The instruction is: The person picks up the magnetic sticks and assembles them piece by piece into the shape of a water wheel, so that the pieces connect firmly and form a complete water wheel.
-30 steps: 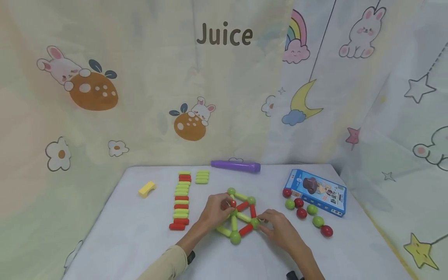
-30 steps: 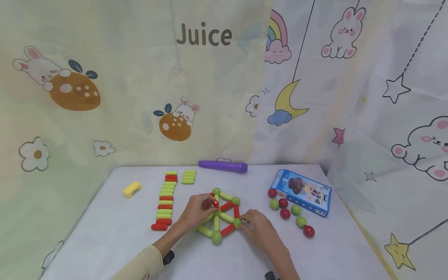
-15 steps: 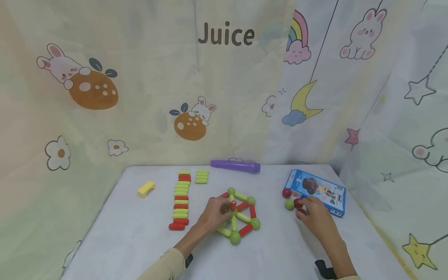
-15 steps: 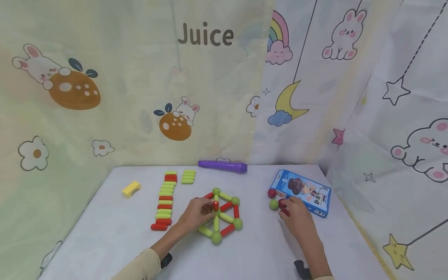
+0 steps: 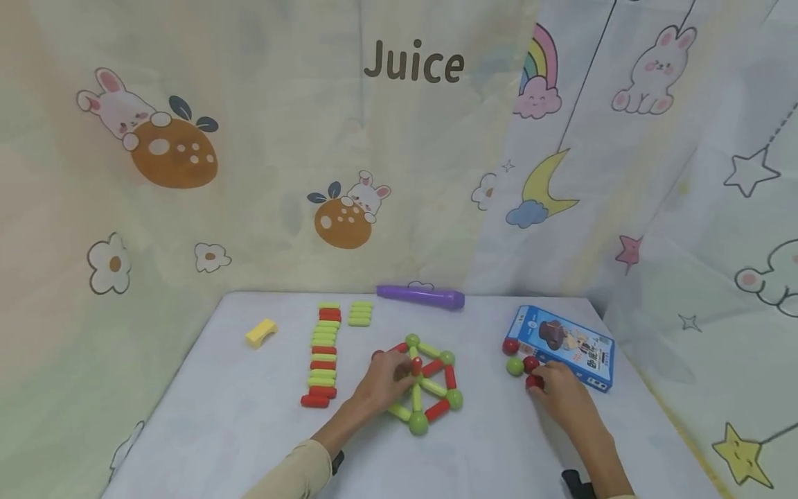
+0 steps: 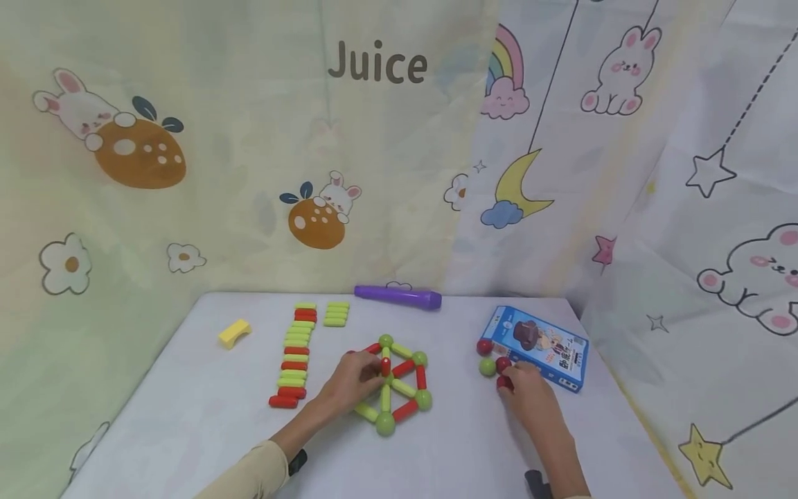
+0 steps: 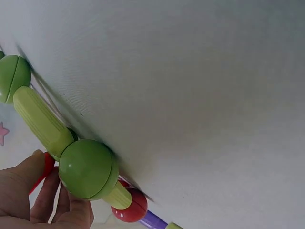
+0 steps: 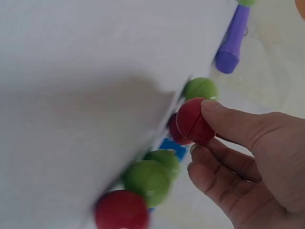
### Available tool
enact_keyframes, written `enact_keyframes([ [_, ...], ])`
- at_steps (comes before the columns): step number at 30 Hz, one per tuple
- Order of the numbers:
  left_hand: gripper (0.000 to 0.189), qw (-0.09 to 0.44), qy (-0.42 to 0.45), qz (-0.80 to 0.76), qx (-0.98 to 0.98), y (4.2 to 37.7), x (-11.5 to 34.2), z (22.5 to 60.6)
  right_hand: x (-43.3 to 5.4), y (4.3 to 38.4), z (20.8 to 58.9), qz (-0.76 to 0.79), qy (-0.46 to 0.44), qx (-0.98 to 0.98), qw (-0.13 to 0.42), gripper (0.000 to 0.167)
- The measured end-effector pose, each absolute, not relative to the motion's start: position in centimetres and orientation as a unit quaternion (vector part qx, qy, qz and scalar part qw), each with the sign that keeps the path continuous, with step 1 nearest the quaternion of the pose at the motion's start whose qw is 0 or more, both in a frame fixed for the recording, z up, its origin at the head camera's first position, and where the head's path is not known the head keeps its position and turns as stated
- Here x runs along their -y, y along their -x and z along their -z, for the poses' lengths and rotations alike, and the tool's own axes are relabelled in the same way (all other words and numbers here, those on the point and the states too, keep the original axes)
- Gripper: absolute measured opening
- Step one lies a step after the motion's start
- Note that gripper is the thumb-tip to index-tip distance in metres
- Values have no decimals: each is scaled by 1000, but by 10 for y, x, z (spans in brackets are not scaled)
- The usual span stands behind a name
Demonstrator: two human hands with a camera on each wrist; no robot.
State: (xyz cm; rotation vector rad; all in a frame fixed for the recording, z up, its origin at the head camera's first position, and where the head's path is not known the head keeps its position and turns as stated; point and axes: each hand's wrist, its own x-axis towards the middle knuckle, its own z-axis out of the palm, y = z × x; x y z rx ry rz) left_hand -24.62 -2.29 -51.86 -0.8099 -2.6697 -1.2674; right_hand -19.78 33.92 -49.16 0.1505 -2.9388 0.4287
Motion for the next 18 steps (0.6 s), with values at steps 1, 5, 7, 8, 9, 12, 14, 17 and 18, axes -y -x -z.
enact_keyframes([
  [1, 7, 40, 265, 413, 871, 246, 22, 519, -335, 196, 488, -149, -58, 982, 97, 30],
  [5, 7, 42, 266, 417, 868, 245, 22, 518, -299, 189, 466, -208, -89, 964, 143, 31],
  [7, 8, 43, 264, 420, 867, 245, 22, 518, -274, 192, 456, -249, -110, 951, 150, 30],
  [8, 9, 43, 262, 421, 868, 245, 22, 518, -261, 194, 452, -271, -123, 943, 149, 29],
  [9, 10, 42, 260, 421, 868, 245, 23, 519, -248, 198, 449, -289, -138, 936, 147, 28],
  [12, 12, 35, 250, 422, 871, 245, 23, 521, -214, 208, 446, -331, -189, 914, 141, 28],
  [14, 12, 36, 247, 421, 872, 246, 23, 522, -197, 214, 448, -343, -215, 904, 140, 30],
  [17, 12, 44, 249, 418, 872, 246, 24, 522, -179, 222, 453, -347, -240, 896, 140, 30],
  [18, 12, 47, 252, 418, 872, 246, 24, 522, -175, 224, 455, -346, -242, 896, 140, 29],
])
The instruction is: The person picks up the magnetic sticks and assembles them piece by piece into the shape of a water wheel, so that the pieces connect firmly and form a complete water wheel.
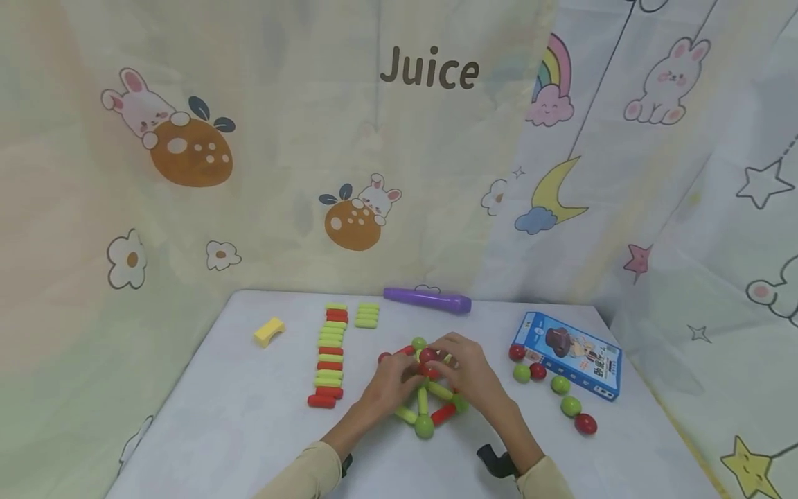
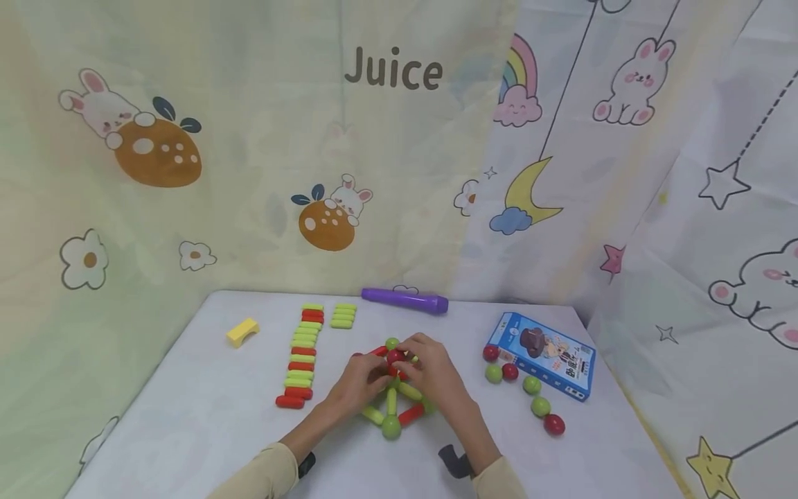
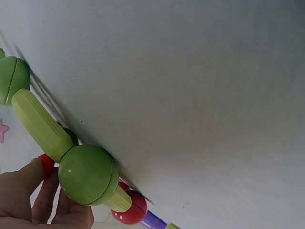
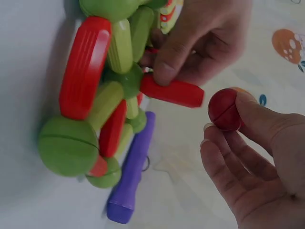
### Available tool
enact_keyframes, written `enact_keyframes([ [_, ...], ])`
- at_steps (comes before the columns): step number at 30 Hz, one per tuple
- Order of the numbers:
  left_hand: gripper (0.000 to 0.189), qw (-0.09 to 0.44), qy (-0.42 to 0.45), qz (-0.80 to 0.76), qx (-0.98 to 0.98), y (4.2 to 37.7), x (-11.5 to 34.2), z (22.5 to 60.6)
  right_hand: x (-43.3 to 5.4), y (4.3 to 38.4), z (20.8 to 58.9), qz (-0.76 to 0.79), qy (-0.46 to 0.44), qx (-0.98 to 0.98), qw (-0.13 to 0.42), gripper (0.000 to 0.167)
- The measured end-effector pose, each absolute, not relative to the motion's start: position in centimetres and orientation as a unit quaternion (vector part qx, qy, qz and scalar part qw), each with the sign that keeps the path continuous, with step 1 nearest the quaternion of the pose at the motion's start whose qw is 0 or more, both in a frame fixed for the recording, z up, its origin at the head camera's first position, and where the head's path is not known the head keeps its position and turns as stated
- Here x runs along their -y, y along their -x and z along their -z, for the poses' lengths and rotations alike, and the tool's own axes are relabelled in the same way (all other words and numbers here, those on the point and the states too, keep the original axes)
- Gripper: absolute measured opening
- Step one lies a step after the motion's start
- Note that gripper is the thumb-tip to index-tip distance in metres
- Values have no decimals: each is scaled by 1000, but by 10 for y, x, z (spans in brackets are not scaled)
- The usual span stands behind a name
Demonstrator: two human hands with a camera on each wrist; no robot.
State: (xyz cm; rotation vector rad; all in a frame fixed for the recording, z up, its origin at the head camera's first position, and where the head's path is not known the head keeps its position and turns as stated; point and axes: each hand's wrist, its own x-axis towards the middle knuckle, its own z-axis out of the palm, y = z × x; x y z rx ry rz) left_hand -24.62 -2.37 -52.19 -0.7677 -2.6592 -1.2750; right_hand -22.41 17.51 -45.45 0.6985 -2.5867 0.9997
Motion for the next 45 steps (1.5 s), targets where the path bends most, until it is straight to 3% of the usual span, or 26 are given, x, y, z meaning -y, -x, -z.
enact_keyframes([
  [9, 15, 44, 264, 406, 874, 248, 24, 520, -171, 230, 461, -355, -220, 900, 122, 30],
  [16, 27, 2, 240, 425, 873, 250, 44, 502, -180, 226, 467, -365, -216, 897, 126, 50],
  [24, 23, 112, 173, 330, 921, 300, 88, 499, -197, 204, 482, -386, -125, 910, 79, 48],
  [33, 24, 93, 130, 171, 972, 342, 91, 509, -199, 204, 491, -397, -135, 906, 59, 50],
  [45, 9, 127, 150, 74, 978, 353, 79, 518, -201, 213, 491, -423, -142, 892, 72, 47],
])
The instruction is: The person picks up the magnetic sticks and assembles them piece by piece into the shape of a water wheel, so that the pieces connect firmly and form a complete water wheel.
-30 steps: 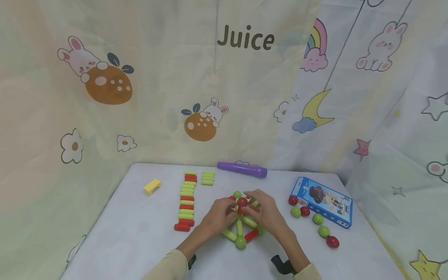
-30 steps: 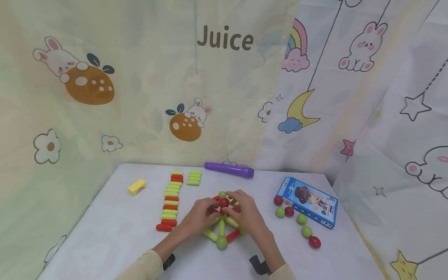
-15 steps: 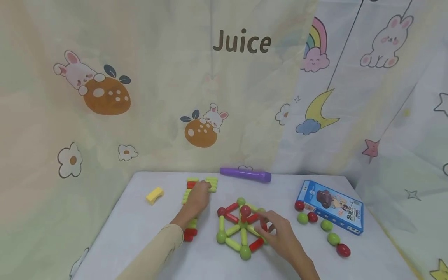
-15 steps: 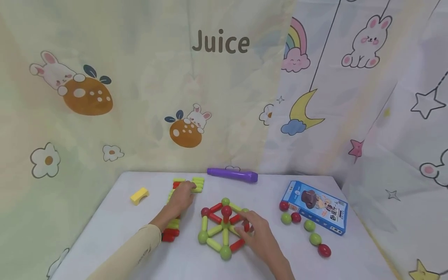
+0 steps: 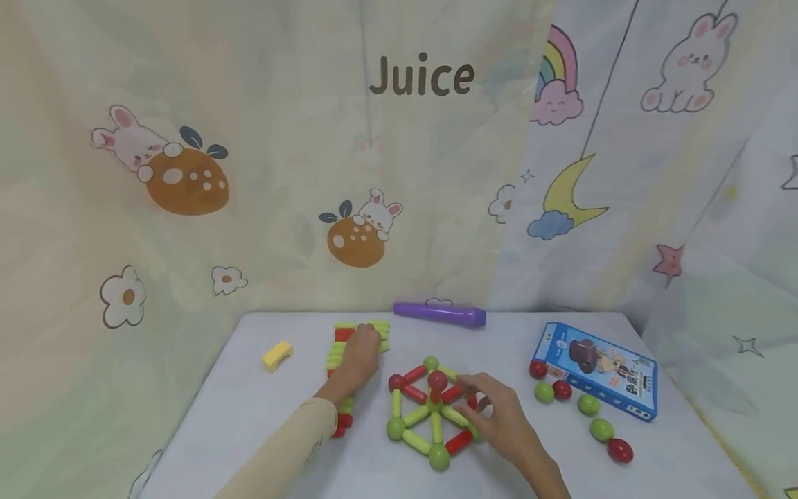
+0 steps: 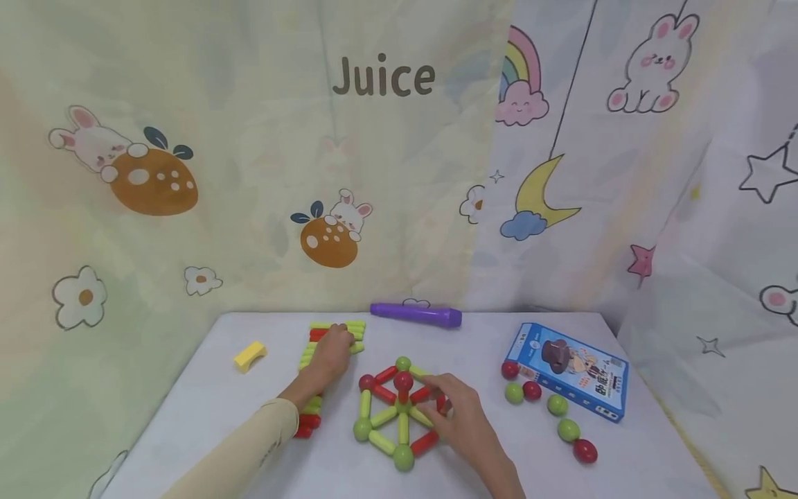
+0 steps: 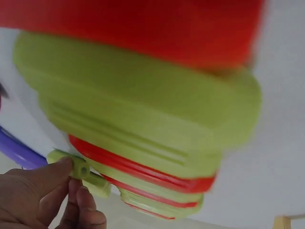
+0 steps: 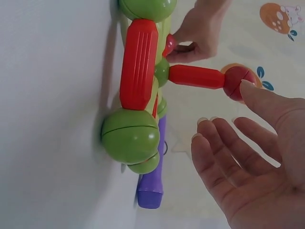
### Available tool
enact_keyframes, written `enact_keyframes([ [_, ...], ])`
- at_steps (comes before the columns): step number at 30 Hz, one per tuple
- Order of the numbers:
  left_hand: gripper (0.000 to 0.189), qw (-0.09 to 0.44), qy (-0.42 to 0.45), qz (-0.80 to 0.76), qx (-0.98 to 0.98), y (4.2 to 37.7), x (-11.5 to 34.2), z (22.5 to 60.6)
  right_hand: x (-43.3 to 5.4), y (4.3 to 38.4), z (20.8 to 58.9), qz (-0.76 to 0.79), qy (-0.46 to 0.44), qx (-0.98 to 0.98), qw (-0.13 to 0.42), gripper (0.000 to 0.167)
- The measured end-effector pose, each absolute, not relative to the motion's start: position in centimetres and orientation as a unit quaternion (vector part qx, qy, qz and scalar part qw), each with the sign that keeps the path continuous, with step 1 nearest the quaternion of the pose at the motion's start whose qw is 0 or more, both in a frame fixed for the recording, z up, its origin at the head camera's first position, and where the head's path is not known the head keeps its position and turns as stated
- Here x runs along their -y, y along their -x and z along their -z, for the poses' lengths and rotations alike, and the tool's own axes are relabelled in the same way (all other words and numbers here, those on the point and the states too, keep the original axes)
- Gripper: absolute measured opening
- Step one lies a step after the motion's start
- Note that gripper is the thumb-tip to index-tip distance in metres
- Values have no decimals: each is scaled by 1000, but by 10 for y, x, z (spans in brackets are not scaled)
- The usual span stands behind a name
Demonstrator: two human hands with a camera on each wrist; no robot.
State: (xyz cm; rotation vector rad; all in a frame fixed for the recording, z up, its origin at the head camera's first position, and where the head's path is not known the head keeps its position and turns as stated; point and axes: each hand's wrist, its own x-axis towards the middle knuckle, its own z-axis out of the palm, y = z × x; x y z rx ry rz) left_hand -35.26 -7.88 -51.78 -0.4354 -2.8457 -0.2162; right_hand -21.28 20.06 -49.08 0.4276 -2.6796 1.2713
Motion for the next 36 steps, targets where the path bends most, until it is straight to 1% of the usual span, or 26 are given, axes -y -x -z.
enact_keyframes([
  [4, 7, 114, 128, 67, 983, 346, 74, 514, -199, 215, 491, -426, -161, 886, 84, 49],
  [7, 8, 117, 121, 108, 980, 331, 71, 503, -196, 218, 491, -429, -184, 879, 95, 51],
  [10, 8, 104, 136, 224, 959, 302, 66, 485, -194, 220, 490, -429, -190, 877, 104, 54],
  [12, 13, 82, 145, 299, 940, 277, 63, 470, -190, 222, 488, -430, -186, 877, 105, 56],
  [14, 16, 46, 144, 360, 921, 252, 59, 457, -188, 222, 487, -431, -180, 878, 102, 56],
  [17, 15, 9, 143, 413, 899, 222, 52, 444, -185, 223, 484, -432, -177, 879, 98, 54],
  [20, 16, -6, 148, 445, 883, 203, 43, 440, -183, 223, 484, -432, -177, 879, 100, 51],
  [23, 16, 9, 154, 457, 876, 196, 32, 443, -183, 223, 485, -433, -180, 877, 102, 49],
  [27, 17, 37, 153, 465, 871, 194, 22, 451, -181, 223, 486, -438, -182, 874, 104, 47],
  [32, 23, 31, 143, 470, 870, 192, 15, 457, -179, 224, 486, -428, -183, 877, 120, 46],
  [36, 25, 24, 154, 475, 866, 191, 12, 459, -179, 226, 487, -426, -191, 875, 130, 46],
])
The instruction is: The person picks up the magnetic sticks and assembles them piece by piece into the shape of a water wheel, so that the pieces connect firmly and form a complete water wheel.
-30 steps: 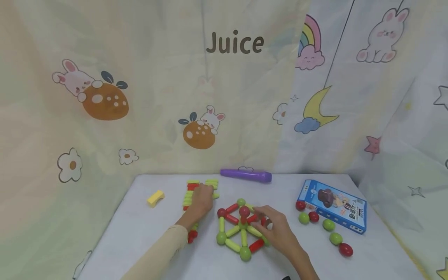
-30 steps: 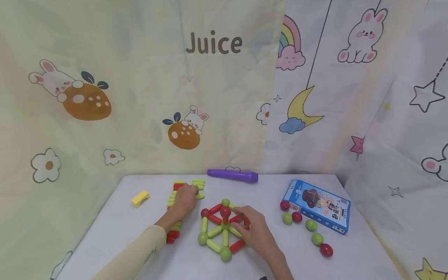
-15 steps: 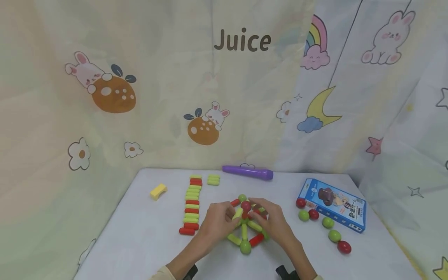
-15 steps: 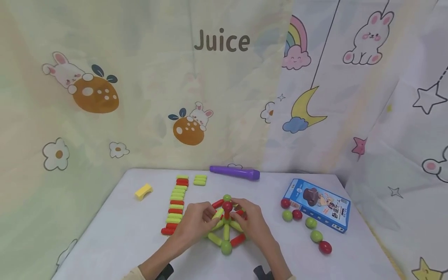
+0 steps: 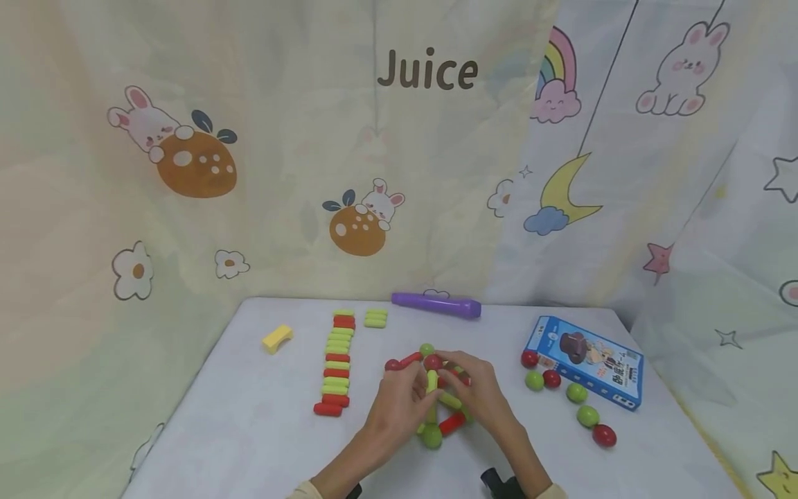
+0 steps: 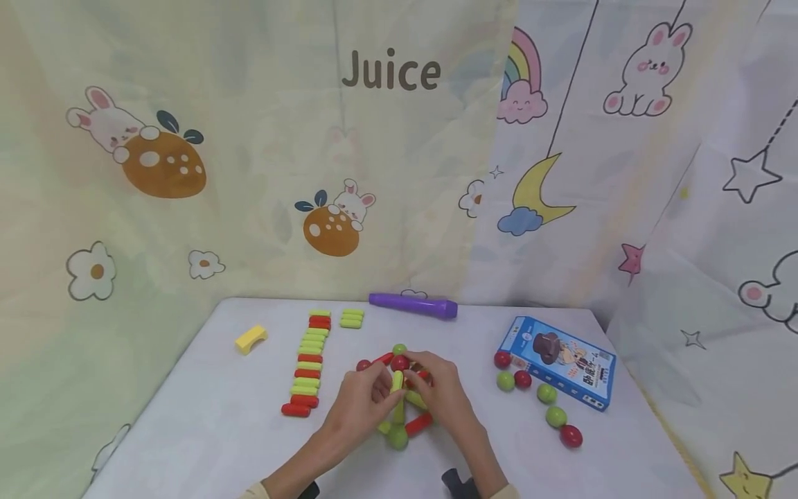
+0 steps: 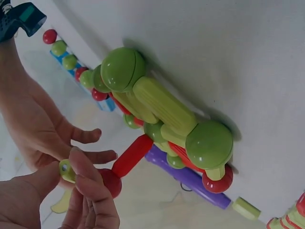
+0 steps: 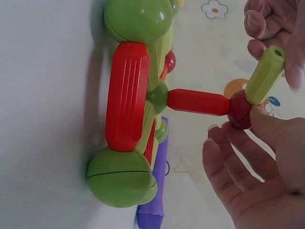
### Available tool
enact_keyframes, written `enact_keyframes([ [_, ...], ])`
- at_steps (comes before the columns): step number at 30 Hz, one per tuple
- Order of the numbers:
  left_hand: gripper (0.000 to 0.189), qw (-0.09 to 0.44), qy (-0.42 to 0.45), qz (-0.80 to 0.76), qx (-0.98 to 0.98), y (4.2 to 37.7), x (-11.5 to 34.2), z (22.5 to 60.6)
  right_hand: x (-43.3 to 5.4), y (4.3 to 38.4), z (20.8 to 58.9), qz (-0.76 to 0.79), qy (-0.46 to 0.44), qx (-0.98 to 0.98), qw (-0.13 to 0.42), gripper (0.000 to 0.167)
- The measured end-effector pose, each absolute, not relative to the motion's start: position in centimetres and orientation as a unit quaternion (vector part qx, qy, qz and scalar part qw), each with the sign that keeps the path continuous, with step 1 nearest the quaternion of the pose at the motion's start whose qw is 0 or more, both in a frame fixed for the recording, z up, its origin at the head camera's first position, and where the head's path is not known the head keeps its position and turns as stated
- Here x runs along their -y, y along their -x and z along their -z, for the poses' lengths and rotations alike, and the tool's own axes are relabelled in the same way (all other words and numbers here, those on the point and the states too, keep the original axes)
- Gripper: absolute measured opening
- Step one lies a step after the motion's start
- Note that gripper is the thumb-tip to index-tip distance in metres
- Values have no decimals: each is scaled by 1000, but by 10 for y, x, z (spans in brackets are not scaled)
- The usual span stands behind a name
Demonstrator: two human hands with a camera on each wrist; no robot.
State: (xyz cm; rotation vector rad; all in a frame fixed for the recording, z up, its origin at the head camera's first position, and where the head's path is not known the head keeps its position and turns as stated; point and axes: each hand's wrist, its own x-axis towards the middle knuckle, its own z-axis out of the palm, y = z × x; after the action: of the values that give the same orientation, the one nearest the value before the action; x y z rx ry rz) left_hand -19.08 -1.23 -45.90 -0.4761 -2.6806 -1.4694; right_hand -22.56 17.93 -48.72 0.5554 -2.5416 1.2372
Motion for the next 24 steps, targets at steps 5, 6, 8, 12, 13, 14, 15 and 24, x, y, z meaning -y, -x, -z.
enact_keyframes([
  [5, 24, 43, 176, 479, 859, 193, 8, 462, -179, 225, 487, -432, -196, 871, 130, 47],
  [6, 24, 46, 178, 479, 858, 193, 8, 462, -179, 225, 487, -431, -196, 871, 130, 47],
  [8, 24, 44, 177, 478, 859, 193, 7, 462, -180, 225, 487, -427, -198, 873, 127, 48],
  [12, 24, 27, 172, 470, 865, 190, 11, 460, -181, 225, 484, -426, -185, 878, 114, 48],
  [13, 25, 19, 171, 468, 867, 189, 14, 460, -183, 224, 483, -426, -179, 880, 110, 47],
  [14, 26, 11, 171, 466, 868, 188, 17, 460, -186, 223, 482, -426, -171, 881, 110, 46],
  [15, 28, 6, 171, 461, 871, 188, 21, 459, -191, 222, 480, -425, -164, 883, 111, 45],
  [24, 44, 46, 156, 282, 946, 189, 59, 477, -291, 192, 468, -274, -87, 944, 163, 39],
])
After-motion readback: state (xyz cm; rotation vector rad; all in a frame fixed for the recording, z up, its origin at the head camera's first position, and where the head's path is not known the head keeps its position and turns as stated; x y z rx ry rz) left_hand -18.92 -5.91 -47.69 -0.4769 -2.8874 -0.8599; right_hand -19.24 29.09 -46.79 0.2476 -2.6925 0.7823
